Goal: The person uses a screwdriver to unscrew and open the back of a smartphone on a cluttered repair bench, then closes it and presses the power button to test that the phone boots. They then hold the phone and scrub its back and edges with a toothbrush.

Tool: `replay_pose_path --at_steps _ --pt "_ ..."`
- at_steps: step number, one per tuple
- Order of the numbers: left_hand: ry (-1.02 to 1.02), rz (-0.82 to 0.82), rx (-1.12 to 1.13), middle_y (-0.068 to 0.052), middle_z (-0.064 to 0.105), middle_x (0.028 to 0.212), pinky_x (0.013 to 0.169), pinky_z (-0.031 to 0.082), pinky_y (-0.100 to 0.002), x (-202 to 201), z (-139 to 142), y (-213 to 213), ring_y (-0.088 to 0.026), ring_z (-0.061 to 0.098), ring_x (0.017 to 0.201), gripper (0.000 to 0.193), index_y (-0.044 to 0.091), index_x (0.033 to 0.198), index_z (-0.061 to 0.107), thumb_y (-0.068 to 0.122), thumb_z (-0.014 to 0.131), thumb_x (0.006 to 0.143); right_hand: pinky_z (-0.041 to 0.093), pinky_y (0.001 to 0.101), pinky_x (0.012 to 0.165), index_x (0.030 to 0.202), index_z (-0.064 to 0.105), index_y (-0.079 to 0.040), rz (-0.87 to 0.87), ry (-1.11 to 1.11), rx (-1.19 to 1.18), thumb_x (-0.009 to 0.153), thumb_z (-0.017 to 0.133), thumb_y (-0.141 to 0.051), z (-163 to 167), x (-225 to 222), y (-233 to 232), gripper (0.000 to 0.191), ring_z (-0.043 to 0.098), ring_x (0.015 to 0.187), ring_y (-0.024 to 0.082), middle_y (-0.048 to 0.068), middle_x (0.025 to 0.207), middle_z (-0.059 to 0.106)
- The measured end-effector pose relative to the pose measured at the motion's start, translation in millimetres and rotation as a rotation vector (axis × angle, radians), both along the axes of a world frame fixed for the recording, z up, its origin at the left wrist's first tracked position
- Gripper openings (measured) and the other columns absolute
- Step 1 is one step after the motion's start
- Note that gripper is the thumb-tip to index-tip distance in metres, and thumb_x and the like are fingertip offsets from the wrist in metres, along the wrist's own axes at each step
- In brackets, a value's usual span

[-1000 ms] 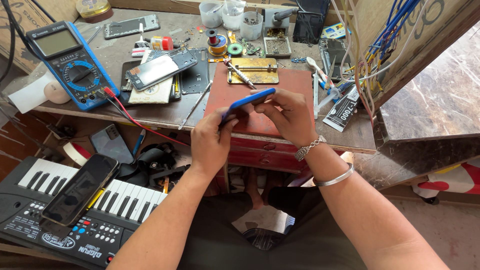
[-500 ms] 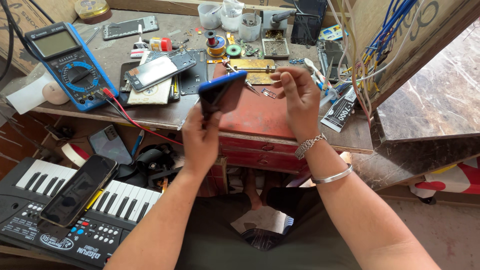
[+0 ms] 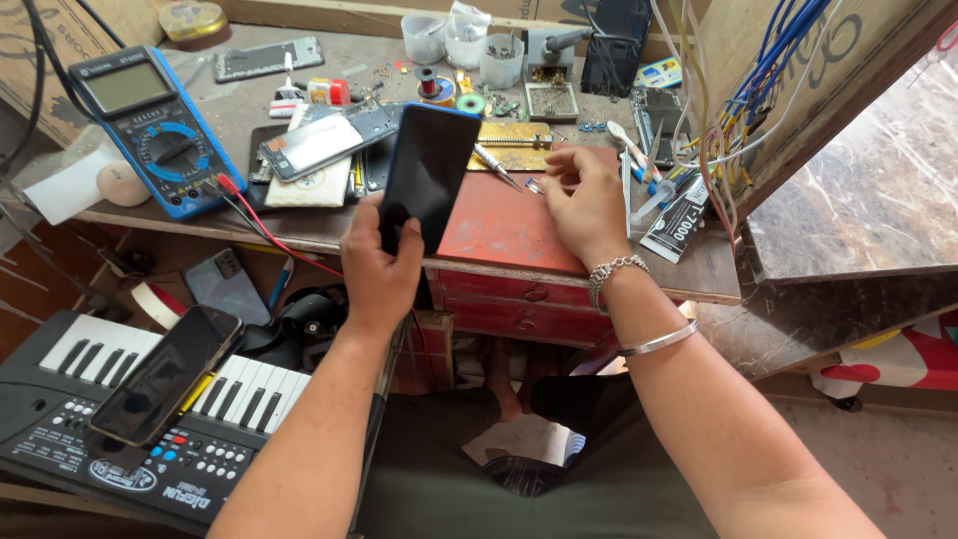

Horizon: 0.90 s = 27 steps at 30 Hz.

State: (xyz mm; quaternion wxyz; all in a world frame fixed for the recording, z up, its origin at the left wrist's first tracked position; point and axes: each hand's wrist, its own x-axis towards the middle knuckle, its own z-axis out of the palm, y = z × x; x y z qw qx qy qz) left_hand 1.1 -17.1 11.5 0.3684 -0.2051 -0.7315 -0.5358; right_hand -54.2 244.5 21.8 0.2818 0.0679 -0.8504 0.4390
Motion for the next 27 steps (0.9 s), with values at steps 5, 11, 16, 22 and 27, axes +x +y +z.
replay_pose_path --at_steps 5,11,16,22,27 --pt "-0.058 -0.067 0.049 -0.012 0.070 0.103 0.084 0.054 -0.035 4 1 11 -0.021 0.068 0.093 0.025 0.001 0.124 0.060 0.010 0.061 0.101 0.060 0.0293 0.083 0.106 0.072 -0.003 -0.019 -0.066 0.122 0.085 0.080 -0.008 2 1 5 0.023 0.076 0.089 0.017 0.008 0.097 0.078" --pt "-0.158 -0.121 0.149 -0.013 0.071 0.116 0.096 0.052 -0.033 5 4 20 -0.021 0.068 0.107 0.033 0.000 0.134 0.054 0.014 0.059 0.106 0.059 0.0279 0.076 0.111 0.067 -0.004 -0.018 -0.112 -0.017 0.079 0.082 -0.005 4 2 6 0.036 0.073 0.082 0.014 0.005 0.091 0.076" --pt "-0.185 -0.289 0.293 -0.009 0.063 0.128 0.101 0.047 -0.028 10 13 21 -0.015 0.062 0.116 0.063 0.011 0.155 0.024 0.008 0.052 0.099 0.058 0.0267 0.074 0.118 0.065 -0.004 0.096 -0.017 -0.143 0.086 0.081 -0.003 9 11 4 0.035 0.071 0.083 0.012 0.004 0.093 0.074" --pt "-0.371 -0.079 0.044 -0.015 0.069 0.104 0.082 0.051 -0.033 14 18 26 -0.024 0.066 0.090 0.026 0.011 0.123 0.079 0.009 0.063 0.103 0.057 0.0299 0.076 0.107 0.075 -0.009 0.339 0.400 0.170 0.090 0.078 0.002 24 40 -6 0.020 0.070 0.090 0.018 0.007 0.098 0.070" --pt "-0.184 -0.186 0.055 -0.011 0.074 0.108 0.088 0.054 -0.030 22 18 33 -0.018 0.072 0.100 0.025 0.008 0.115 0.074 0.015 0.077 0.091 0.058 0.0307 0.074 0.103 0.076 -0.010 0.462 0.363 0.232 0.089 0.077 0.001 35 56 -14 0.017 0.070 0.094 0.021 0.006 0.102 0.068"
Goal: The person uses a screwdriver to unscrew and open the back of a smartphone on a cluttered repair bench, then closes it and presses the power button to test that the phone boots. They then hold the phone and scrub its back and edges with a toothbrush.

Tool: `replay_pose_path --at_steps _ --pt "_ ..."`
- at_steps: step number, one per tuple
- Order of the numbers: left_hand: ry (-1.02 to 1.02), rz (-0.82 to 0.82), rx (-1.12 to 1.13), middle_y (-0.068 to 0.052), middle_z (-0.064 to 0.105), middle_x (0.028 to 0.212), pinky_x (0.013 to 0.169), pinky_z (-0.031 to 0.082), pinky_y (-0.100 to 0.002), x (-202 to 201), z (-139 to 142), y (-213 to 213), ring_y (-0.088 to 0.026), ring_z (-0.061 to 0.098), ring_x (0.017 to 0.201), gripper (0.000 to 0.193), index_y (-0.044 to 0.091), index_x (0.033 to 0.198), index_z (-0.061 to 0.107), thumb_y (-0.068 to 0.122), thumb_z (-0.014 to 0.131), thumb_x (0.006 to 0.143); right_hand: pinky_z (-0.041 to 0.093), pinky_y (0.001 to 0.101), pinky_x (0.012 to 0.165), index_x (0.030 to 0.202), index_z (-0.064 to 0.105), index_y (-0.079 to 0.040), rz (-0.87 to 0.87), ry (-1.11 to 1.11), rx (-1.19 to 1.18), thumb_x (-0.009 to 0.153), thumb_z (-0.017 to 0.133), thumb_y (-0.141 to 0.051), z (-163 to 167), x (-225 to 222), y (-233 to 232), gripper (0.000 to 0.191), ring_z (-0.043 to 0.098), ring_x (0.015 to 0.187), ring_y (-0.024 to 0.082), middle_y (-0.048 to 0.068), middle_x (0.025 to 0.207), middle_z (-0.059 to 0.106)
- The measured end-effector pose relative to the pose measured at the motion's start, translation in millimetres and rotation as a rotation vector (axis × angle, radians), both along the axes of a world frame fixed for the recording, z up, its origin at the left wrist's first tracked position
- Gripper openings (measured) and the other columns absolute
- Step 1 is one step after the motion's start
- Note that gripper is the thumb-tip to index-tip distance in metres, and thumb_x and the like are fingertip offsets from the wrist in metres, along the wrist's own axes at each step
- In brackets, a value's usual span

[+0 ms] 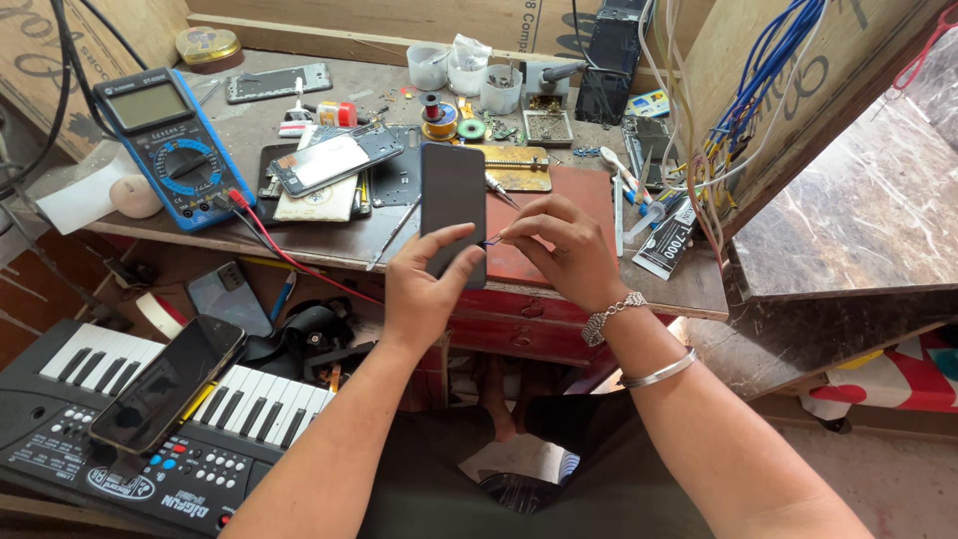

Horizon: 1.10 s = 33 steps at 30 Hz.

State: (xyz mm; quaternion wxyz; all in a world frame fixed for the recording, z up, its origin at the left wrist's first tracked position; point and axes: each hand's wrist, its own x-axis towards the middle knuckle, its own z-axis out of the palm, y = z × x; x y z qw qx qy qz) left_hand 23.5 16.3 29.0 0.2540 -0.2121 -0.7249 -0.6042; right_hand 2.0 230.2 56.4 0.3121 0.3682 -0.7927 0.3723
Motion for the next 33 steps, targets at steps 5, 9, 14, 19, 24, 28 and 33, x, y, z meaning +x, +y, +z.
replay_pose_path --at_steps 5,9,14,19,24,28,33 --pt "-0.037 0.022 -0.045 -0.009 0.074 0.094 0.077 0.056 -0.030 2 -4 5 -0.018 0.072 0.085 0.021 0.008 0.107 0.078 0.018 0.080 0.089 0.058 0.0321 0.077 0.104 0.075 -0.008 0.099 -0.046 0.051 0.089 0.077 0.000 0 -1 1 0.017 0.070 0.091 0.021 0.006 0.099 0.068" --pt "-0.004 0.077 -0.026 -0.008 0.074 0.088 0.074 0.054 -0.030 -3 -12 5 -0.017 0.071 0.081 0.014 0.005 0.097 0.077 0.018 0.079 0.091 0.059 0.0300 0.077 0.107 0.074 -0.006 0.082 -0.126 -0.054 0.090 0.078 -0.004 -9 -10 8 0.017 0.070 0.087 0.016 0.006 0.097 0.070" --pt "-0.084 0.071 0.130 -0.005 0.076 0.086 0.078 0.052 -0.026 -11 -22 3 -0.011 0.068 0.082 0.018 0.002 0.092 0.075 0.019 0.078 0.093 0.056 0.0286 0.074 0.107 0.077 -0.006 -0.332 -0.360 -0.399 0.096 0.075 -0.015 -19 -41 19 0.015 0.067 0.083 0.014 0.006 0.100 0.071" --pt "-0.151 0.063 0.187 -0.002 0.075 0.085 0.079 0.051 -0.024 -15 -26 1 -0.008 0.066 0.082 0.019 0.001 0.090 0.076 0.020 0.078 0.093 0.057 0.0335 0.073 0.099 0.081 -0.009 -0.533 -0.367 -0.127 0.086 0.080 -0.021 -34 -56 20 0.018 0.071 0.079 0.020 0.010 0.095 0.069" --pt "-0.120 0.027 0.191 -0.002 0.075 0.086 0.080 0.051 -0.024 -15 -29 1 -0.007 0.066 0.084 0.018 0.002 0.091 0.076 0.019 0.078 0.093 0.056 0.0365 0.076 0.094 0.082 -0.009 -0.589 -0.396 -0.035 0.083 0.082 -0.025 -36 -61 16 0.019 0.070 0.081 0.023 0.011 0.091 0.070" --pt "-0.152 0.014 0.248 -0.001 0.075 0.085 0.078 0.050 -0.023 -17 -29 1 -0.006 0.064 0.082 0.019 0.001 0.090 0.075 0.019 0.077 0.094 0.056 0.0364 0.077 0.090 0.082 -0.009 -0.613 -0.446 -0.027 0.080 0.083 -0.026 -32 -64 15 0.019 0.071 0.082 0.023 0.008 0.092 0.071" --pt "-0.188 -0.002 0.286 -0.001 0.075 0.084 0.075 0.050 -0.023 -18 -28 1 -0.005 0.063 0.079 0.019 0.001 0.089 0.075 0.018 0.077 0.094 0.055 0.0373 0.078 0.089 0.079 -0.007 -0.639 -0.451 -0.009 0.080 0.083 -0.026 -32 -64 13 0.022 0.071 0.084 0.023 0.009 0.092 0.071"
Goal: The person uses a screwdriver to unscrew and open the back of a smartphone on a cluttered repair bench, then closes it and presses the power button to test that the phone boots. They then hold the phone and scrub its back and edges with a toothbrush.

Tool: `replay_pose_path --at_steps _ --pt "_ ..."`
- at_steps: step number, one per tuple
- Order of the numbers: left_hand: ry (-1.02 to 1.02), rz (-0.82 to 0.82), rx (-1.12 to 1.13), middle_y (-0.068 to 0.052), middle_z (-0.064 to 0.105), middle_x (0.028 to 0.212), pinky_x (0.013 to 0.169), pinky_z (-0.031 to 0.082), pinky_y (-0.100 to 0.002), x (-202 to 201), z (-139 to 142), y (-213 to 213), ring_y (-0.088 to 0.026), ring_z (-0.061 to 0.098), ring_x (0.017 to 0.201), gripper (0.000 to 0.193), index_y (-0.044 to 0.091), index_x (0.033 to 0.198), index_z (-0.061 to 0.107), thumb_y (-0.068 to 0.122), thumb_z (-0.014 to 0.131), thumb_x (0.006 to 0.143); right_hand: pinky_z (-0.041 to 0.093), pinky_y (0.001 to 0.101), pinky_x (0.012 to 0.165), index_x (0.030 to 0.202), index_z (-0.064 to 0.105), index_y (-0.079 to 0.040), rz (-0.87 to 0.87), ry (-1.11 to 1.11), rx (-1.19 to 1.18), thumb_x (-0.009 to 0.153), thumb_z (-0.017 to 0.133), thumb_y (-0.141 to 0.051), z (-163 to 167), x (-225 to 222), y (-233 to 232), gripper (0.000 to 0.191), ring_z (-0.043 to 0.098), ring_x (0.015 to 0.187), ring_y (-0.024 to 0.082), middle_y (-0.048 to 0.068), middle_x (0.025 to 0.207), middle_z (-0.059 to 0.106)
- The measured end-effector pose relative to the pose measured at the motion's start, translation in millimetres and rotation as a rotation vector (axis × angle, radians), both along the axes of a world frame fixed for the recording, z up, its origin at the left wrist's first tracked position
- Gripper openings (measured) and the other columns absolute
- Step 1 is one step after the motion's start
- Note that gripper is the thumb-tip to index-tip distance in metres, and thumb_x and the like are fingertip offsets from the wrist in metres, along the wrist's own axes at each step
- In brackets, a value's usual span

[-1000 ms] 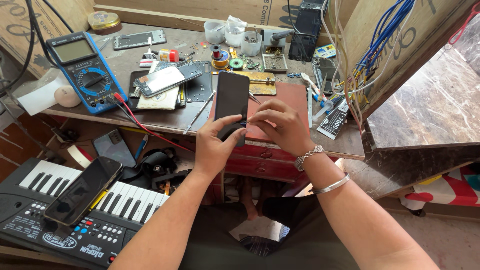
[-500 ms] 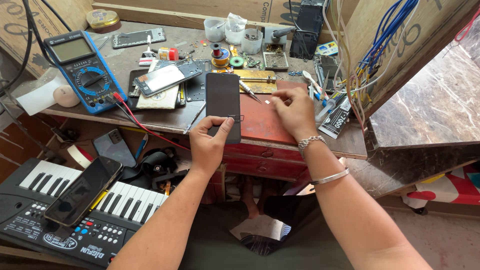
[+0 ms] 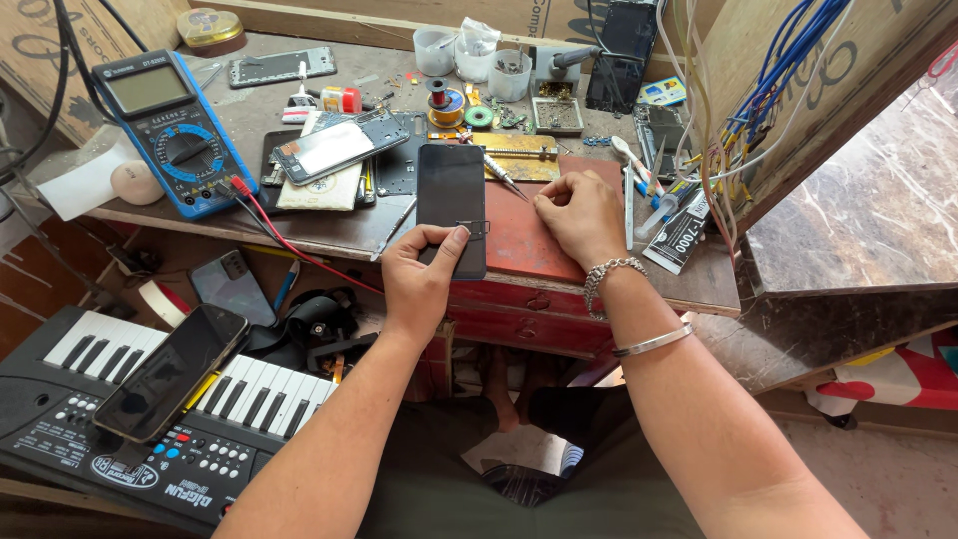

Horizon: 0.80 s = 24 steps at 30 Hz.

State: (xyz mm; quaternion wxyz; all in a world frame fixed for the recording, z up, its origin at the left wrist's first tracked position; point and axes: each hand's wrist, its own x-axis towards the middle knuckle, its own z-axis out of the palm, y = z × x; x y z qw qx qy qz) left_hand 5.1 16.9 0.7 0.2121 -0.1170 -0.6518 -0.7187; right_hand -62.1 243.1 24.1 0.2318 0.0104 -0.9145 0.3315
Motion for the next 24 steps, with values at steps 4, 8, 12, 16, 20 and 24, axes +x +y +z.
replay_pose_path --at_steps 4,8,12,16,20,24 --pt "0.001 -0.012 -0.001 0.000 0.075 0.085 0.076 0.051 -0.022 1 0 0 -0.005 0.064 0.081 0.018 0.001 0.090 0.075 0.018 0.076 0.094 0.056 0.0368 0.077 0.092 0.080 -0.009 0.075 0.009 0.005 0.081 0.082 -0.027 5 0 4 0.021 0.071 0.084 0.023 0.010 0.093 0.072" --pt "-0.016 -0.011 0.005 -0.001 0.074 0.084 0.075 0.050 -0.022 0 0 0 -0.005 0.063 0.080 0.018 0.001 0.090 0.075 0.018 0.076 0.094 0.055 0.0374 0.075 0.093 0.081 -0.011 0.041 -0.169 0.007 0.083 0.081 -0.029 17 0 5 0.020 0.073 0.081 0.024 0.012 0.090 0.075" --pt "-0.007 -0.015 0.028 0.000 0.074 0.085 0.076 0.050 -0.022 -2 -2 0 -0.004 0.063 0.080 0.018 0.000 0.090 0.075 0.018 0.076 0.094 0.054 0.0343 0.071 0.090 0.080 -0.009 0.055 -0.193 0.013 0.084 0.079 -0.027 24 2 -2 0.019 0.072 0.077 0.021 0.010 0.089 0.075" --pt "-0.012 -0.008 0.033 0.000 0.074 0.085 0.075 0.050 -0.022 -3 -4 0 -0.004 0.062 0.080 0.019 0.000 0.089 0.074 0.018 0.076 0.094 0.054 0.0278 0.071 0.097 0.074 -0.005 0.149 0.024 -0.158 0.091 0.076 -0.021 15 14 -9 0.018 0.069 0.075 0.013 0.005 0.086 0.076" --pt "-0.038 -0.009 0.047 0.000 0.074 0.085 0.074 0.050 -0.022 -4 -3 0 -0.004 0.062 0.078 0.018 0.000 0.089 0.075 0.017 0.077 0.094 0.053 0.0281 0.073 0.101 0.075 -0.002 0.471 0.056 -0.444 0.095 0.076 -0.006 6 26 -12 0.007 0.065 0.082 0.011 0.007 0.092 0.073" --pt "-0.099 -0.031 0.121 0.000 0.074 0.085 0.072 0.050 -0.022 -3 -3 0 -0.004 0.061 0.078 0.016 0.000 0.090 0.075 0.016 0.076 0.093 0.060 0.0258 0.088 0.103 0.074 0.001 0.682 0.052 -0.503 0.088 0.072 0.002 7 30 -10 0.015 0.072 0.096 0.010 0.004 0.100 0.075"
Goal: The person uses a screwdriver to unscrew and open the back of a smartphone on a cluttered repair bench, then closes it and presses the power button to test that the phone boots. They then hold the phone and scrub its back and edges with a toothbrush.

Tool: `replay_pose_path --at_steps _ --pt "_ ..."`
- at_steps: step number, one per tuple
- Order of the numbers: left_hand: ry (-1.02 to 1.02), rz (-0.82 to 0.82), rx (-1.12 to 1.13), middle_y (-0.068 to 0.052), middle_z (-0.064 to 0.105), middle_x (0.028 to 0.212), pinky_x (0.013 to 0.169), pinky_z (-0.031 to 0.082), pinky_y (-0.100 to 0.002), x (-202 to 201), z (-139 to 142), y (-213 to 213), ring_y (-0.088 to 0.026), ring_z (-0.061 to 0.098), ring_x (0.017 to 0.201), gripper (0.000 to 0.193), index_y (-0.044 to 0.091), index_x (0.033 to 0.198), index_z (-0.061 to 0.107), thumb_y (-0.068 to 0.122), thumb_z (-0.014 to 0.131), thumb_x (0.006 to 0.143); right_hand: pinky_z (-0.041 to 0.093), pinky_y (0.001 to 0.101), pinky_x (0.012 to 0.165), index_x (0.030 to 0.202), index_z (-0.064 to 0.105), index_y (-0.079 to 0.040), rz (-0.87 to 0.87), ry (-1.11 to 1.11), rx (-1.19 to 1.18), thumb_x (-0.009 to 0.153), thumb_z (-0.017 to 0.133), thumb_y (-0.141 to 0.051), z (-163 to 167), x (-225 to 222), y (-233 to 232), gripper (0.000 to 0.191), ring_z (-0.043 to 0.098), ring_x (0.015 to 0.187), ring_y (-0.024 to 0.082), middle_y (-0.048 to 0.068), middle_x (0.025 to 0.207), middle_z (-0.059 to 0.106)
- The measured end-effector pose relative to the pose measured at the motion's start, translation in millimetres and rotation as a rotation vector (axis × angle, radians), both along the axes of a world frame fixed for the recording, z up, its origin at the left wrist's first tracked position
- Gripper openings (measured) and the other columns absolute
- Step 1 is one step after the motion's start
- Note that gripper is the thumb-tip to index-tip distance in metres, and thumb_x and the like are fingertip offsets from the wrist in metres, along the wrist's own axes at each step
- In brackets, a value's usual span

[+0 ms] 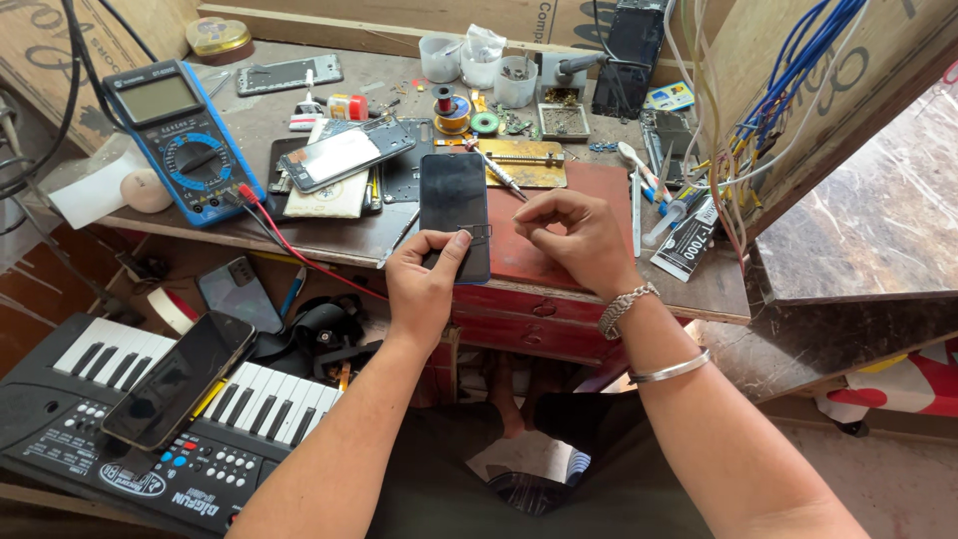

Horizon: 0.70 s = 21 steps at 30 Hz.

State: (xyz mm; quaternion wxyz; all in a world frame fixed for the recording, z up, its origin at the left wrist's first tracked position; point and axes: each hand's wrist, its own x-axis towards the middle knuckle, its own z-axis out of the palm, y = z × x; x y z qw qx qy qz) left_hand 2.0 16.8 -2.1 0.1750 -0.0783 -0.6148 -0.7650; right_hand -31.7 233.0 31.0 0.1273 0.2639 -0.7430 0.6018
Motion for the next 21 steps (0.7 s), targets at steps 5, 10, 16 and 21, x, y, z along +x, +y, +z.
replay_pose_path --at_steps 5,10,16,21 --pt "0.033 0.000 -0.005 0.000 0.074 0.088 0.076 0.050 -0.021 0 -1 0 -0.003 0.062 0.081 0.015 0.001 0.091 0.075 0.016 0.076 0.095 0.060 0.0260 0.086 0.106 0.074 0.003 -0.008 -0.170 -0.009 0.089 0.074 0.003 1 -4 2 0.017 0.072 0.093 0.011 0.006 0.101 0.076" --pt "0.032 0.016 -0.045 -0.001 0.075 0.088 0.076 0.051 -0.022 2 0 -1 -0.004 0.063 0.081 0.016 0.000 0.091 0.076 0.016 0.075 0.095 0.061 0.0273 0.091 0.107 0.072 0.003 0.082 -0.208 -0.124 0.090 0.069 0.007 -5 -7 4 0.018 0.074 0.098 0.012 0.007 0.104 0.075" --pt "0.069 0.049 -0.106 -0.002 0.075 0.087 0.077 0.050 -0.022 1 1 0 -0.005 0.063 0.081 0.017 -0.001 0.091 0.076 0.016 0.076 0.095 0.061 0.0291 0.092 0.103 0.072 0.004 0.092 -0.217 -0.115 0.090 0.070 0.008 -1 -9 5 0.013 0.074 0.097 0.015 0.009 0.101 0.076" --pt "0.065 0.041 -0.097 -0.001 0.076 0.087 0.077 0.050 -0.022 0 0 0 -0.004 0.063 0.081 0.017 0.000 0.092 0.076 0.017 0.075 0.095 0.060 0.0262 0.090 0.105 0.075 0.001 0.135 -0.330 -0.139 0.091 0.067 0.005 -2 -4 -12 0.017 0.074 0.097 0.013 0.007 0.101 0.077"
